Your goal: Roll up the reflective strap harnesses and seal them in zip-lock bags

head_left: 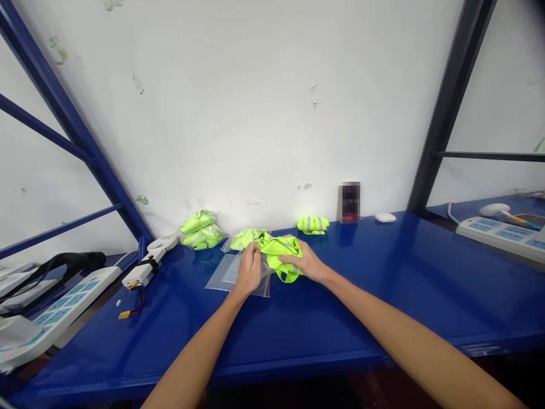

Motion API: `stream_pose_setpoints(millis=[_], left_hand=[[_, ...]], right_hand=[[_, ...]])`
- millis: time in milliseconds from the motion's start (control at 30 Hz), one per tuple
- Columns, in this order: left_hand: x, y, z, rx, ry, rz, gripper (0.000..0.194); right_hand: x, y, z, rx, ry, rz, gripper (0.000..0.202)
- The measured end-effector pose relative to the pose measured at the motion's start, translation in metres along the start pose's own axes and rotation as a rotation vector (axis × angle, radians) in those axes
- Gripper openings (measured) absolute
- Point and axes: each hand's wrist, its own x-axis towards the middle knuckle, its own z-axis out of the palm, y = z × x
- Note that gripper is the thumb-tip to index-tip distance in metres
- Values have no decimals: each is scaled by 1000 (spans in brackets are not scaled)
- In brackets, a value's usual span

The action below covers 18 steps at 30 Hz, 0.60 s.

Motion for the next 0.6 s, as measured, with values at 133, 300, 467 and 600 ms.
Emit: stream_pose_setpoints(millis=[133,300,467,600], left_hand=[[1,-2,2,-42,54,-62,26],[1,0,-1,-48,90,-62,29],[-5,8,-5,27,-72,95,26],[-6,12,-7,69,-197,189,21]], right_hand=[[-1,-9,-7,-10,-79,-42,44],[-3,-13,-20,-139,-249,16,47],[-5,-16,-25,-371,-325,12,42],[-4,-10,-26,-473,-179,-22,35]])
